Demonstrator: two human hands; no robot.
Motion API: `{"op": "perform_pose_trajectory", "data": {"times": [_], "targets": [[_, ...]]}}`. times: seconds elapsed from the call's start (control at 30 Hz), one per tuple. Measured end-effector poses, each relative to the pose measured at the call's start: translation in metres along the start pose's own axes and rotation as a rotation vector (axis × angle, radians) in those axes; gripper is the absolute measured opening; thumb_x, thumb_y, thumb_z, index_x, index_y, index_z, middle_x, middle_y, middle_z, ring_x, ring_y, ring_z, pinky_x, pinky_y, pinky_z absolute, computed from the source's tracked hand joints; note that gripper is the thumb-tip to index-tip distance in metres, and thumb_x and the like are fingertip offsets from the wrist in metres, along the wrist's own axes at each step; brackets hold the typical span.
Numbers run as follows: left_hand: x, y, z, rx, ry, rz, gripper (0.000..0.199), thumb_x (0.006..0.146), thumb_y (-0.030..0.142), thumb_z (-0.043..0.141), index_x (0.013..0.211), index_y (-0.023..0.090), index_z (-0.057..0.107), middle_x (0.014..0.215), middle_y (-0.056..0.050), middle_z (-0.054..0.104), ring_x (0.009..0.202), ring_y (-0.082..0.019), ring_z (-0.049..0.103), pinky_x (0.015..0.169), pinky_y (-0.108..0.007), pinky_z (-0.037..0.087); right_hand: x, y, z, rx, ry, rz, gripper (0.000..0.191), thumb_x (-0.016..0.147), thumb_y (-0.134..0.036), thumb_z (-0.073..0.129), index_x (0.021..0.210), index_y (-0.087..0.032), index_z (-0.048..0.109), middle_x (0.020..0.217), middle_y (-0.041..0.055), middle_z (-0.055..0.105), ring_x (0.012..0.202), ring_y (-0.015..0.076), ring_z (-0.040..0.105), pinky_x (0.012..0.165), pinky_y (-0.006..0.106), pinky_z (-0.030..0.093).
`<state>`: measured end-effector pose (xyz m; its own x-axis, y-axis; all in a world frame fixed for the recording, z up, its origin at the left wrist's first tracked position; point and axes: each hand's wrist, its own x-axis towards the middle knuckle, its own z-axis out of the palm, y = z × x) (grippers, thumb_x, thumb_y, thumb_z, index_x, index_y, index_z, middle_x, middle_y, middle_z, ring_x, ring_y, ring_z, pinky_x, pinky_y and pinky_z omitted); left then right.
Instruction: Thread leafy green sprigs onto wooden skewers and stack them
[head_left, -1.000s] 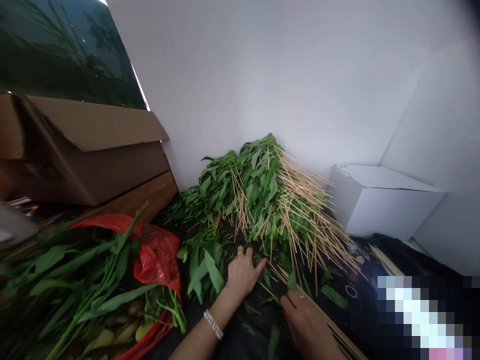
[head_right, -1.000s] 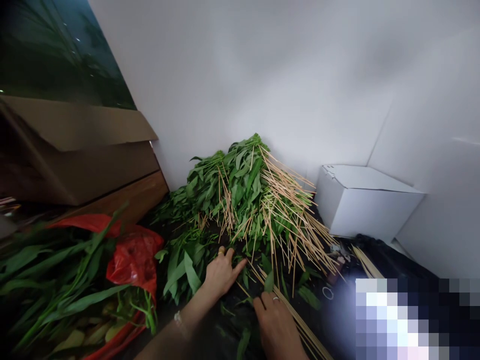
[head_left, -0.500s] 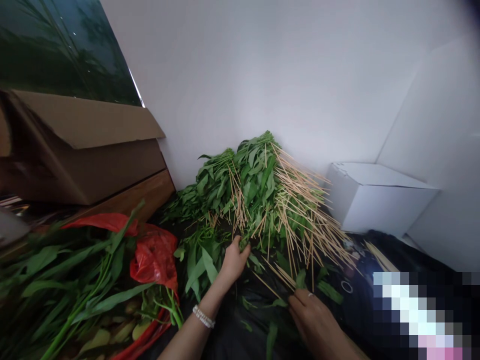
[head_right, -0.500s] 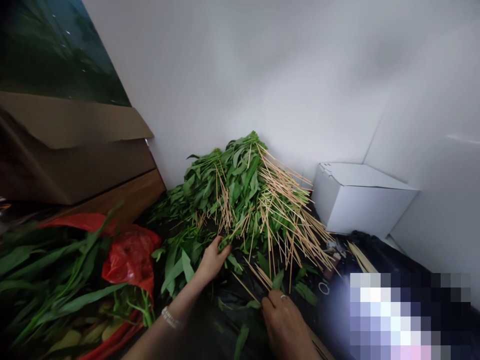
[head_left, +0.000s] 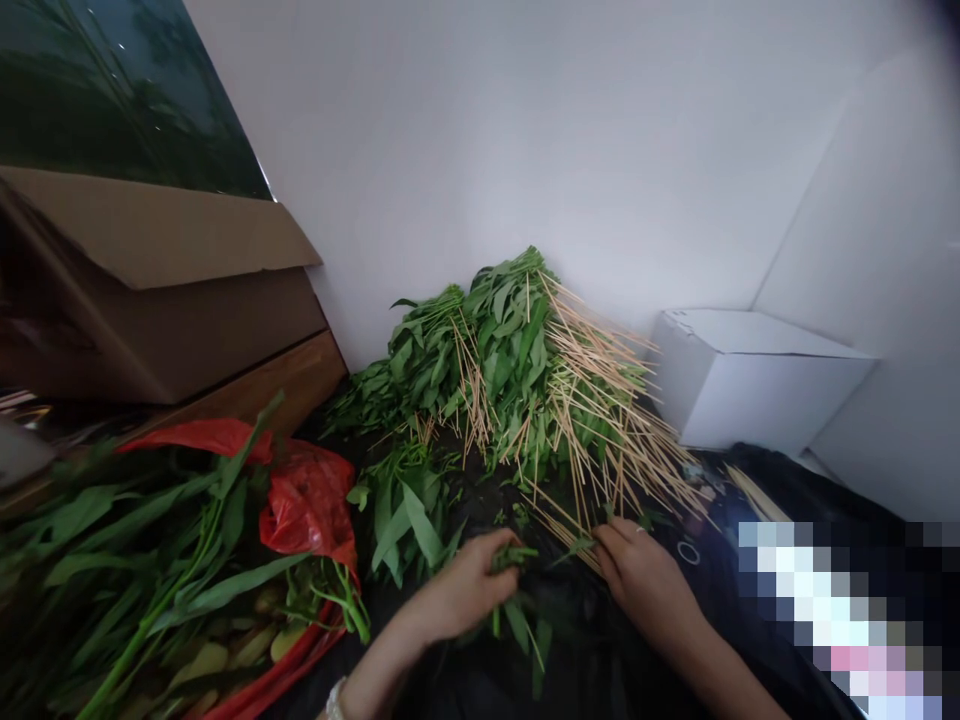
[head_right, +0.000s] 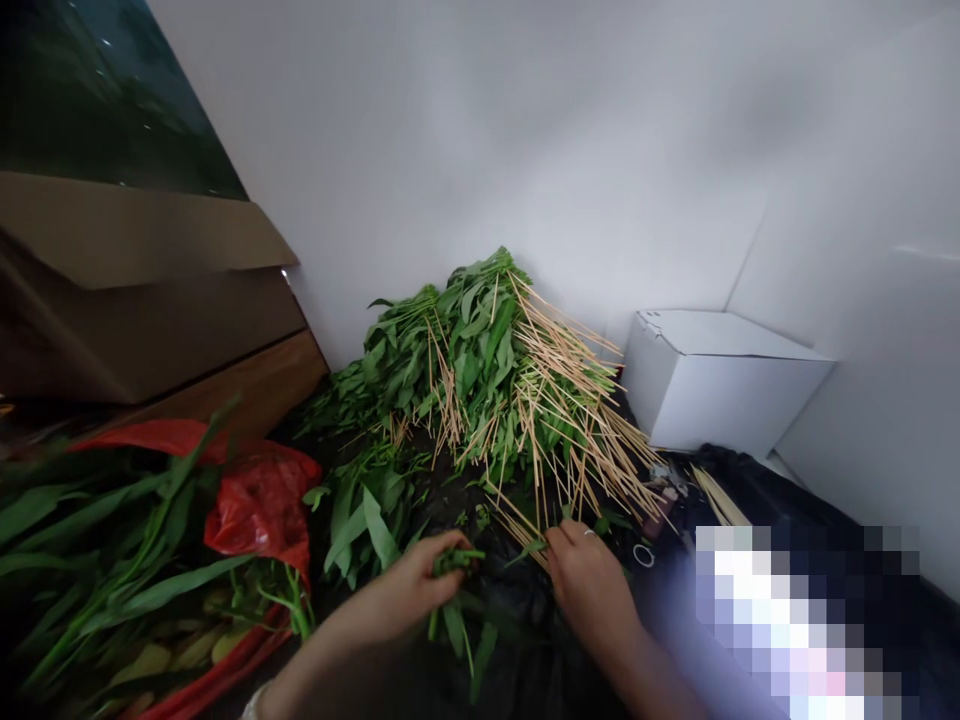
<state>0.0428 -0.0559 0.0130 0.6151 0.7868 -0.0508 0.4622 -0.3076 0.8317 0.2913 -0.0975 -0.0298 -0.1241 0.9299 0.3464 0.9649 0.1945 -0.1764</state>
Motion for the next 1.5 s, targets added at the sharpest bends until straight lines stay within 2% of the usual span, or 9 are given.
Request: {"op": "perform_pose_trajectory", "data": {"times": [0.13,0.27,0.53,0.67,0.8,0.97,1.17,1.37,1.5], "targets": [[-0.013,-0.006,0.038,0.226,-0.039,-0.062,0.031,0.085,0.031,0.061,0.115,0.023,0.059,0.117,-0.006,0.064,0.11,-0.023,0.056,0.097,-0.031,0.042,0.0,0.009,-0.003,0.011,-0.02,0.011,0.024,0.09,-0.008,0.043,0.08,-0.018,0.063,0.08,0.0062,0.061,0.079,0.0198,0.059,0.074,0.03,0.041],[-0.014,-0.001,0.052,0.351,-0.142,-0.085,0.045,0.08,0.03,0.068,0.122,0.024,0.054,0.122,-0.009,0.061,0.113,-0.025,0.056,0.096,-0.032,0.043,0.001,0.01,-0.011,0.036,0.038,-0.005,0.026,0.092,-0.012,0.041,0.085,-0.018,0.065,0.084,0.0071,0.062,0.082,0.0197,0.059,0.078,0.03,0.043],[-0.013,0.008,0.032,0.328,-0.052,-0.021,0.016,0.086,0.026,0.055,0.102,0.023,0.06,0.107,-0.004,0.067,0.102,-0.021,0.059,0.089,-0.027,0.044,0.003,0.007,-0.038,0.091,0.258,0.011,0.028,0.096,-0.025,0.038,0.099,-0.018,0.065,0.095,0.0109,0.064,0.088,0.023,0.061,0.082,0.035,0.047],[-0.009,0.0,0.006,0.329,0.104,-0.051,0.01,0.088,0.023,0.05,0.093,0.02,0.058,0.093,-0.003,0.068,0.087,-0.018,0.063,0.077,-0.024,0.045,0.011,0.008,-0.034,0.073,0.102,0.024,0.029,0.094,-0.019,0.038,0.09,-0.017,0.066,0.087,0.0095,0.064,0.08,0.0225,0.062,0.076,0.034,0.047],[-0.007,-0.013,-0.016,0.557,0.249,-0.283,0.027,0.088,0.014,0.046,0.115,0.014,0.051,0.097,-0.011,0.069,0.091,-0.024,0.067,0.077,-0.03,0.046,0.011,0.0,-0.034,0.062,0.028,0.032,0.032,0.092,-0.013,0.035,0.08,-0.018,0.065,0.083,0.0094,0.063,0.08,0.0224,0.062,0.075,0.033,0.045],[-0.01,-0.028,-0.015,0.725,0.19,-0.44,0.035,0.089,0.014,0.045,0.124,0.014,0.048,0.105,-0.016,0.07,0.097,-0.029,0.068,0.078,-0.035,0.049,-0.022,-0.028,-0.03,0.155,-0.113,-0.097,0.029,0.085,-0.005,0.042,0.086,-0.023,0.065,0.087,0.0053,0.068,0.075,0.0173,0.063,0.067,0.025,0.043],[-0.009,-0.03,-0.01,0.762,0.185,-0.489,0.03,0.086,0.012,0.048,0.116,0.014,0.052,0.104,-0.016,0.069,0.096,-0.029,0.068,0.077,-0.036,0.05,-0.058,-0.043,0.016,0.054,-0.212,-0.195,0.032,0.068,0.007,0.048,0.076,-0.022,0.059,0.068,0.0001,0.066,0.058,0.0144,0.062,0.054,0.023,0.036],[-0.016,-0.007,-0.022,0.266,0.312,-0.217,0.015,0.09,0.022,0.047,0.098,0.017,0.058,0.091,-0.008,0.07,0.09,-0.021,0.067,0.082,-0.029,0.05,-0.033,-0.04,-0.019,0.271,-0.156,-0.092,0.023,0.078,-0.001,0.047,0.079,-0.022,0.057,0.081,0.0014,0.066,0.073,0.0165,0.065,0.064,0.024,0.043],[-0.024,0.017,-0.014,-0.332,0.412,-0.259,0.044,0.085,0.049,0.057,0.116,0.018,0.059,0.117,-0.01,0.067,0.113,-0.026,0.06,0.096,-0.034,0.049,-0.003,-0.053,-0.06,0.585,-0.09,-0.043,0.012,0.088,-0.014,0.049,0.08,-0.021,0.055,0.079,-0.0001,0.063,0.073,0.0146,0.061,0.066,0.024,0.044]]}}
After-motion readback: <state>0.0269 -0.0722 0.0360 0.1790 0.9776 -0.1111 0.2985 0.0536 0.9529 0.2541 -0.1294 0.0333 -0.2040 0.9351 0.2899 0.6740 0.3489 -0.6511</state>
